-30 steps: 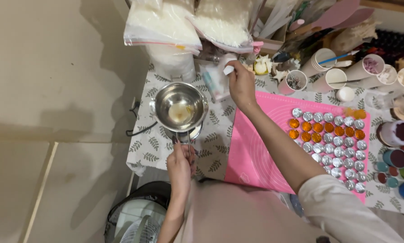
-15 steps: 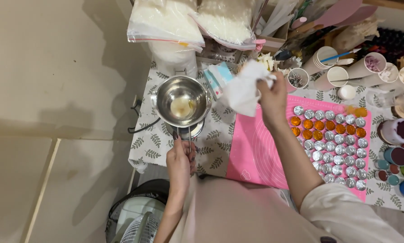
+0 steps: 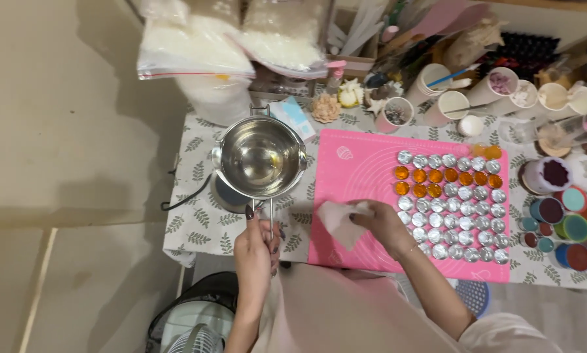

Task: The person pours melted orange wax by spoonful from a metal pot into rows of small metal tealight cups arranged on a pink silicone mat, filling the cups one at a time. Near the end they set the pot down and add a solid piece of wax into the pot before stepping away from the table.

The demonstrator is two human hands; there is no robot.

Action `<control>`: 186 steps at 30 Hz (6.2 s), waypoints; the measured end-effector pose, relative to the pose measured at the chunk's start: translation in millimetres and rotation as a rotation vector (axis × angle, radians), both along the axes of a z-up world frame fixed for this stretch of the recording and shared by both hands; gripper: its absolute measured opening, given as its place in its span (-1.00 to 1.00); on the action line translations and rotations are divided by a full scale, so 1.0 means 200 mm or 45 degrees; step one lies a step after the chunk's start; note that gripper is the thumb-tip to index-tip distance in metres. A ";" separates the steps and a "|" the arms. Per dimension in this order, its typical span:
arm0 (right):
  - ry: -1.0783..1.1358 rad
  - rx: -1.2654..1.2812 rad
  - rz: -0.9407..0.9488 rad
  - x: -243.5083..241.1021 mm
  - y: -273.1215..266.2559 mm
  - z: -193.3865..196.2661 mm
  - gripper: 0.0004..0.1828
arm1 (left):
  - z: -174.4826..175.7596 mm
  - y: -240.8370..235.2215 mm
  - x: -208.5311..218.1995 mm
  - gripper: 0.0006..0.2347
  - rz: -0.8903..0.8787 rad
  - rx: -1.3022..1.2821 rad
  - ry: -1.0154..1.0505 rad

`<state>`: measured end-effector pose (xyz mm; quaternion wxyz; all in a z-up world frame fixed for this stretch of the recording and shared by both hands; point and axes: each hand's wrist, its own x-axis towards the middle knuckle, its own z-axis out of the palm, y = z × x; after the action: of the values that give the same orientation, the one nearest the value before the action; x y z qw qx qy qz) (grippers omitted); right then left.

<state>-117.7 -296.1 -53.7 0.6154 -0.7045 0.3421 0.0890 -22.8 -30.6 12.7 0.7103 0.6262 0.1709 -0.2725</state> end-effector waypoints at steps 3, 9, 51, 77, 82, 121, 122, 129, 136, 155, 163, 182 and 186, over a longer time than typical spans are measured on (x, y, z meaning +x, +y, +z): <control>-0.033 0.068 0.024 -0.09 -0.07 -0.04 -0.66 | -0.01 -0.07 -0.03 -0.52 -0.063 -0.036 0.058; -0.128 0.226 -0.258 -0.28 -0.28 0.03 -0.64 | 0.00 -0.27 -0.08 -0.51 -0.241 -0.085 0.061; -0.677 -1.054 0.934 0.22 -0.16 0.45 -0.85 | 0.00 -0.42 -0.31 -0.70 -0.658 0.372 -0.649; -0.207 -1.153 1.083 0.22 -0.18 0.32 -0.81 | -0.07 -0.41 -0.24 -0.54 -0.809 0.471 -0.657; -0.747 -1.170 0.808 0.24 -0.16 0.45 -0.61 | -0.05 -0.42 -0.21 -0.49 -0.857 0.479 -0.579; -0.084 -1.731 0.890 0.12 -0.24 0.48 -0.50 | -0.05 -0.50 -0.28 -0.47 -0.939 0.390 -0.552; -0.013 -1.643 0.960 0.12 -0.24 0.48 -0.51 | -0.06 -0.50 -0.28 -0.46 -0.951 0.394 -0.548; -0.174 -1.740 0.820 0.09 -0.26 0.40 -0.36 | -0.04 -0.52 -0.26 -0.45 -0.949 0.426 -0.523; -0.043 -1.501 1.000 0.09 -0.28 0.35 -0.63 | -0.02 -0.55 -0.23 -0.51 -0.900 0.452 -0.607; -0.321 -1.313 1.100 -0.11 -0.41 0.62 -0.56 | 0.01 -0.50 -0.21 -0.42 -0.895 0.399 -0.577; -0.422 -1.234 1.008 -0.23 -0.46 0.53 -0.48 | -0.01 -0.51 -0.22 -0.42 -0.949 0.428 -0.552; -0.448 -0.936 0.433 -0.19 -0.55 0.59 -0.69 | 0.04 -0.55 -0.20 -0.39 -0.894 0.425 -0.468; -0.552 -1.291 0.457 -0.25 -0.45 0.55 -0.70 | 0.05 -0.54 -0.19 -0.39 -0.850 0.422 -0.490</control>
<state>-167.4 -386.3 56.0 0.2324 -0.9604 0.0836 -0.1294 -60.2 -139.4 23.6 0.4917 0.7924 -0.1357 -0.3347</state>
